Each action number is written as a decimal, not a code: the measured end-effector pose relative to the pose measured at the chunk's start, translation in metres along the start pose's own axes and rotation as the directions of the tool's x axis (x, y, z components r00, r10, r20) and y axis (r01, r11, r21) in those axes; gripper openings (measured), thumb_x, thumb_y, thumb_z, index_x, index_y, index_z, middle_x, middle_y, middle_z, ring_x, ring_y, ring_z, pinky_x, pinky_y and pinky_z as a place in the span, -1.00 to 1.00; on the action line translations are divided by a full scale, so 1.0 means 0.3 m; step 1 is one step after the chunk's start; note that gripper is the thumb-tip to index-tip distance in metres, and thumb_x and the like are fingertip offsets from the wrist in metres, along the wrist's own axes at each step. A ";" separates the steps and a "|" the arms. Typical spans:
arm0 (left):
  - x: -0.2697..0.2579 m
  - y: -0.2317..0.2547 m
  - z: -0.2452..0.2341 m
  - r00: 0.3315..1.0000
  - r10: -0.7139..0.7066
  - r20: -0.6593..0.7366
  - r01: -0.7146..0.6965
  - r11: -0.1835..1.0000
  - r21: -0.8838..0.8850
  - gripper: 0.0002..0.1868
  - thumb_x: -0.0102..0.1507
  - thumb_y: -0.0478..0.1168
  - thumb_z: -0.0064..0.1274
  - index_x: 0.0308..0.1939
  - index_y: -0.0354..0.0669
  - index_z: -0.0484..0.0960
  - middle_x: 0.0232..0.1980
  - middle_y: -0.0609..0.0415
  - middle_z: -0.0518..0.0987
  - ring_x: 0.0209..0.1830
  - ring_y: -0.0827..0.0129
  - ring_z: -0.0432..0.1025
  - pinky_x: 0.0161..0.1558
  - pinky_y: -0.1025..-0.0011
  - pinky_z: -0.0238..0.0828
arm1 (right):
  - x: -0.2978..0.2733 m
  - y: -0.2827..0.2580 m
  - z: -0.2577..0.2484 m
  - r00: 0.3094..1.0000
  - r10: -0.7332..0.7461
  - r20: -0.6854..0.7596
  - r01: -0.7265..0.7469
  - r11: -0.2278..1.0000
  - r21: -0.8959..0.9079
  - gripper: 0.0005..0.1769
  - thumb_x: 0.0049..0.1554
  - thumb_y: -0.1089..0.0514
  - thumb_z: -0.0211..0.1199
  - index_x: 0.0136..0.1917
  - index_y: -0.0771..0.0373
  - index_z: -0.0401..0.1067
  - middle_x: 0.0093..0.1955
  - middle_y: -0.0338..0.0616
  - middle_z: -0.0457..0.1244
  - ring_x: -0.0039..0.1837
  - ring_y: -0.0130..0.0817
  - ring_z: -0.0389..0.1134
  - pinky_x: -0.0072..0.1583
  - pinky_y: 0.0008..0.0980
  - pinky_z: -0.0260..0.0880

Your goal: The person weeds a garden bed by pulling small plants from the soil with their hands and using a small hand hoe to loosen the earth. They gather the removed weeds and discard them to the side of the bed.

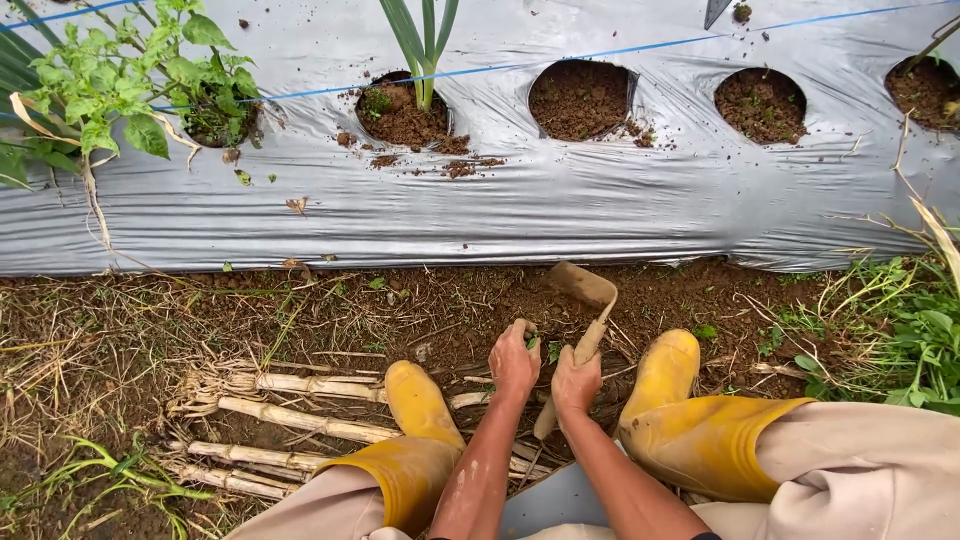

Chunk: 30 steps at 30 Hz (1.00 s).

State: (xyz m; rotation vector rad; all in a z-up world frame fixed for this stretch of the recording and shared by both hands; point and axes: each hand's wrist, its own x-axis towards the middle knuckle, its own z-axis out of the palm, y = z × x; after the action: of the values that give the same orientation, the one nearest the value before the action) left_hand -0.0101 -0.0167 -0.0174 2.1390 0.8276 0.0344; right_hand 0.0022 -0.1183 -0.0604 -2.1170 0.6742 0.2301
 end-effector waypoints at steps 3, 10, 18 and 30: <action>0.007 -0.001 -0.008 1.000 -0.003 0.004 0.003 1.000 0.017 -0.85 0.23 -0.21 0.19 -0.14 0.08 0.58 -0.21 0.08 0.66 -0.09 0.03 0.59 -0.07 0.07 0.54 | 0.075 -0.008 0.018 0.999 -0.013 -0.042 0.013 1.000 0.003 -0.65 0.08 -0.11 0.27 0.00 0.13 0.35 -0.09 0.14 0.37 0.11 0.15 0.41 0.15 0.07 0.40; 0.022 -0.035 0.018 1.000 0.010 0.003 -0.010 1.000 0.027 -0.84 0.22 -0.23 0.20 -0.15 0.07 0.58 -0.21 0.08 0.67 -0.09 0.04 0.59 -0.07 0.06 0.54 | -0.069 -0.007 -0.063 0.986 0.005 0.167 0.008 0.997 -0.075 -0.76 0.14 0.01 0.24 -0.01 0.18 0.40 -0.10 0.21 0.38 0.08 0.18 0.43 0.10 0.07 0.41; -0.021 -0.063 0.015 0.994 0.080 -0.068 -0.073 0.992 0.101 -0.82 0.19 -0.20 0.21 -0.18 0.11 0.54 -0.28 0.10 0.61 -0.17 0.07 0.53 -0.11 0.09 0.54 | -0.252 -0.057 -0.095 0.919 0.063 0.389 -0.079 0.997 0.024 -0.72 0.15 0.02 0.17 0.06 0.19 0.44 0.01 0.19 0.40 0.17 0.13 0.41 0.18 0.06 0.39; -0.014 -0.153 -0.036 0.968 0.002 -0.252 0.018 0.997 0.075 -0.78 0.18 -0.17 0.21 -0.17 0.18 0.50 -0.27 0.22 0.58 -0.18 0.21 0.51 -0.09 0.21 0.56 | -0.214 -0.050 -0.013 0.882 0.104 0.459 -0.014 0.981 -0.195 -0.61 -0.11 -0.19 0.37 -0.02 -0.07 0.57 -0.10 -0.11 0.44 0.11 -0.02 0.47 0.10 -0.02 0.48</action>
State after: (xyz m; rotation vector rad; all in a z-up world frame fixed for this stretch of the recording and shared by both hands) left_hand -0.0417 0.0089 -0.0416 2.2329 0.9979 0.2803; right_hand -0.0435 -0.0898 -0.0222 -2.1006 0.4380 0.8399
